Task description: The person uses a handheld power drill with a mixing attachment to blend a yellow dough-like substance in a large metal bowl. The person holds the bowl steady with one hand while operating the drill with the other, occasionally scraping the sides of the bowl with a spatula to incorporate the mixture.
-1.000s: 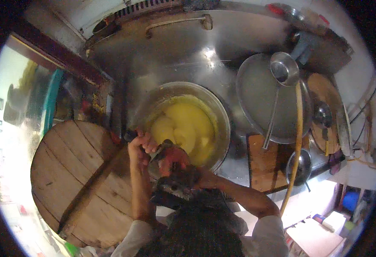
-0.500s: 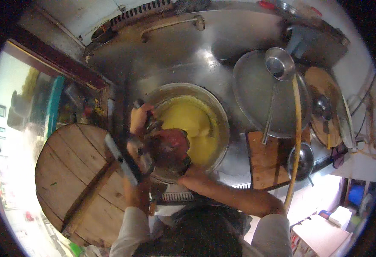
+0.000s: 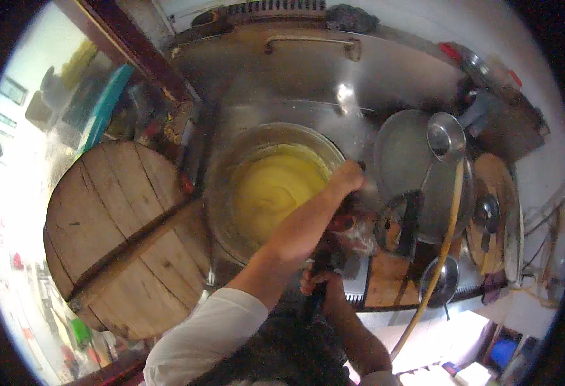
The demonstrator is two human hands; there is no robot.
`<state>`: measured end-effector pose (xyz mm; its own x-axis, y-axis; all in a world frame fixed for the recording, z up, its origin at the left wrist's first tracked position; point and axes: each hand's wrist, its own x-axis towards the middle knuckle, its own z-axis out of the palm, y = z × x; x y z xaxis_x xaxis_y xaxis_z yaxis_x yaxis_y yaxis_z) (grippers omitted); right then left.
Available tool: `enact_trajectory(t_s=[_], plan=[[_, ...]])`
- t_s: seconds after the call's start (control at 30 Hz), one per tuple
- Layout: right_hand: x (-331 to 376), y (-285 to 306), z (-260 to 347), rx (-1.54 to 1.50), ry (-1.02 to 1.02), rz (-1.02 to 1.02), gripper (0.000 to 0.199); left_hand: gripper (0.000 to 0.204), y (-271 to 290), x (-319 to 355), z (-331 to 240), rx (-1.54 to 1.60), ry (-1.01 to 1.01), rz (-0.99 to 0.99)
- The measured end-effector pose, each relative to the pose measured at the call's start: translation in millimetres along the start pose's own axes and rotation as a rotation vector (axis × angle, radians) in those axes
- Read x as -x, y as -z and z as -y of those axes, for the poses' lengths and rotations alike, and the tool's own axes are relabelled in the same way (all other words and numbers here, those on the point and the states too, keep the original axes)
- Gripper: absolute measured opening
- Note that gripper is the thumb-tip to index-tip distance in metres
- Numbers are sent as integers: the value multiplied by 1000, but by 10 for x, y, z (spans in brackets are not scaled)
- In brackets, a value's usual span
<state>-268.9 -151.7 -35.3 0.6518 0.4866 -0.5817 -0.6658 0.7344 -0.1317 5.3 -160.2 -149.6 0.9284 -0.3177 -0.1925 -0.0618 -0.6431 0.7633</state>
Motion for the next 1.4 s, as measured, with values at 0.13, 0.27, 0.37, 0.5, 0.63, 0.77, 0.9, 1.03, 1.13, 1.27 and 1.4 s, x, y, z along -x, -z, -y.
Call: enact_trajectory(t_s=[0.13,0.27,0.37,0.5,0.63,0.77,0.9,1.03,1.13,1.27,1.4], plan=[[-233,583,-111,6,50,8,23,43,153,380,-220,145,-64,106],[-495,601,-256,304,33,-59,20,68,837,807,-189,219,50,-45],[-689,285,-201,456,-51,-177,32,53,1496,1123,-83,262,114,-263],[-897,36,-38,1368,613,115,53,37,1999,1435,507,632,73,-712],[-779,-681,322,1564,265,-88,48,23,2289,1576,745,886,243,-683],[-632,-688,224,1456,50,-234,34,14,2275,1263,704,854,282,-466],[-536,-298,-83,1130,153,-330,23,19,2150,820,360,357,-94,-151],[-35,-493,10,634,122,-314,12,21,1455,500,-70,201,-135,-108],[204,-306,97,369,75,-369,9,32,911,345,-564,-31,-7,63],[241,6,100,93,45,-292,12,26,287,304,-641,-272,-240,140],[75,220,40,28,69,-178,16,22,-86,176,-260,-364,-242,75]])
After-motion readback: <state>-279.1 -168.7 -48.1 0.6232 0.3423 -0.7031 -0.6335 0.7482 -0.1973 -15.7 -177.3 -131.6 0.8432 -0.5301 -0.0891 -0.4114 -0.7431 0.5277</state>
